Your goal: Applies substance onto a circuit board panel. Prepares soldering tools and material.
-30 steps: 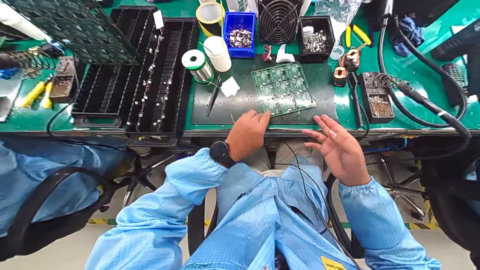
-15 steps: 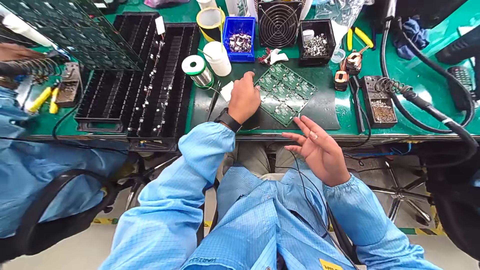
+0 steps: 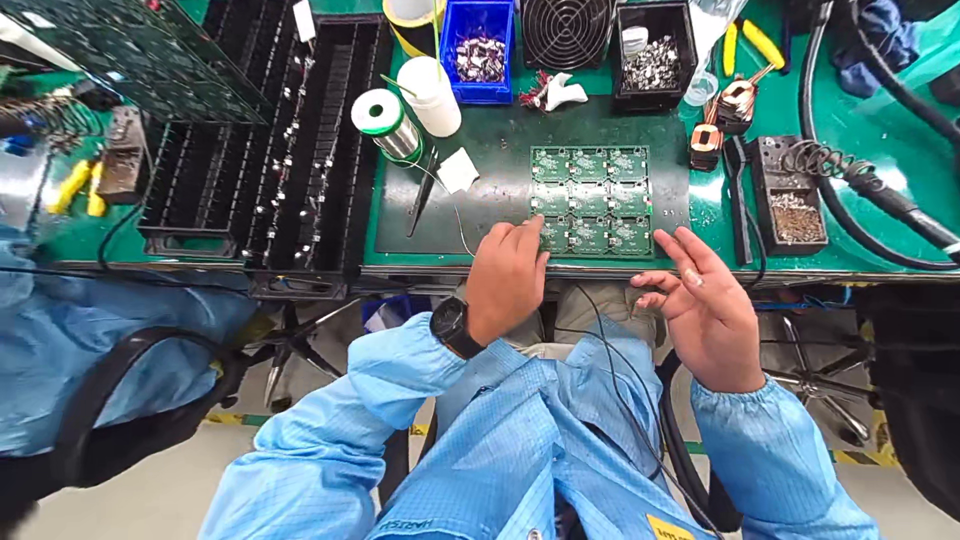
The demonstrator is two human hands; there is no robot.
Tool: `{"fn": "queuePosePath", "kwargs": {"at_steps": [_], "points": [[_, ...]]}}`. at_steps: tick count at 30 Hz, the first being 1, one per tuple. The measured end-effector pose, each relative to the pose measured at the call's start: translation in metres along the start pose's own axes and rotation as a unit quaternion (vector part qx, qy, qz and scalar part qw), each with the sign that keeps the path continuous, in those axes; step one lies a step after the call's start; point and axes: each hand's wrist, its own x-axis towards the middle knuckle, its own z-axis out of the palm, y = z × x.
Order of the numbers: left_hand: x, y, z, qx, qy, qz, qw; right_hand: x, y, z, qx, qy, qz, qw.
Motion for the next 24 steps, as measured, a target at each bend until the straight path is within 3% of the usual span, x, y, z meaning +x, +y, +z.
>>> {"fn": "queuePosePath", "kwargs": {"at_steps": [10, 16, 24], "points": [[-0.029, -0.014, 0.006, 0.007, 0.041, 0.042, 0.998, 0.01, 0.018, -0.001, -0.105, 0.03, -0.073, 0.991], [-0.048, -0.05, -0.014, 0.058, 0.059, 0.049, 0.995, 0.018, 0.039, -0.025, -0.238, 0.028, -0.308, 0.921], [-0.059, -0.084, -0.018, 0.017, 0.073, 0.113, 0.991, 0.018, 0.046, -0.027, -0.341, 0.025, -0.336, 0.878]]}}
